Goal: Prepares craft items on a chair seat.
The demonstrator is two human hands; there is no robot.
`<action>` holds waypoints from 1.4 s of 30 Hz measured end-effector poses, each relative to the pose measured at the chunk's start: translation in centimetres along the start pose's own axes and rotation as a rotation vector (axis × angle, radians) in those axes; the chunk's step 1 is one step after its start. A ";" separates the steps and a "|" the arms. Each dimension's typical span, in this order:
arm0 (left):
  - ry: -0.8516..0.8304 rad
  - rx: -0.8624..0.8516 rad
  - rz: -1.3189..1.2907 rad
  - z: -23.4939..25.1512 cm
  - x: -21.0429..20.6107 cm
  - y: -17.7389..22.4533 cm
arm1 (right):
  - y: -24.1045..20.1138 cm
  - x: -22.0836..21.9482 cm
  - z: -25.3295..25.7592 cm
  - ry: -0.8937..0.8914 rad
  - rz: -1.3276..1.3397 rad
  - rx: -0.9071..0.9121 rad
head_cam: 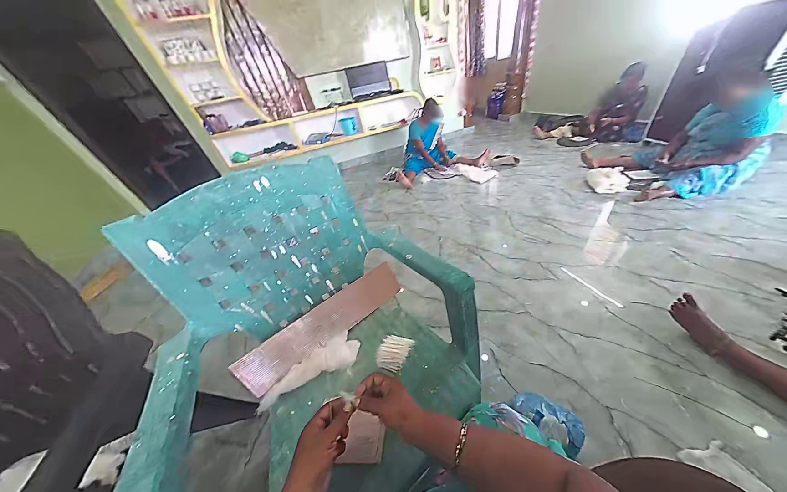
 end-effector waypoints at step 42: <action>0.119 -0.060 -0.128 -2.9 -1.0 3.3 | -1.5 1.2 -3.0 0.085 0.081 -0.061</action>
Point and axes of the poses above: each hand's wrist, its own z-axis towards the middle knuckle, its own x-axis out of the back of the hand, y = z × x, the point moved 8 cm from there along z, towards the middle knuckle, and after that the axes turned 12 degrees about -x, right-handed, at the moved point
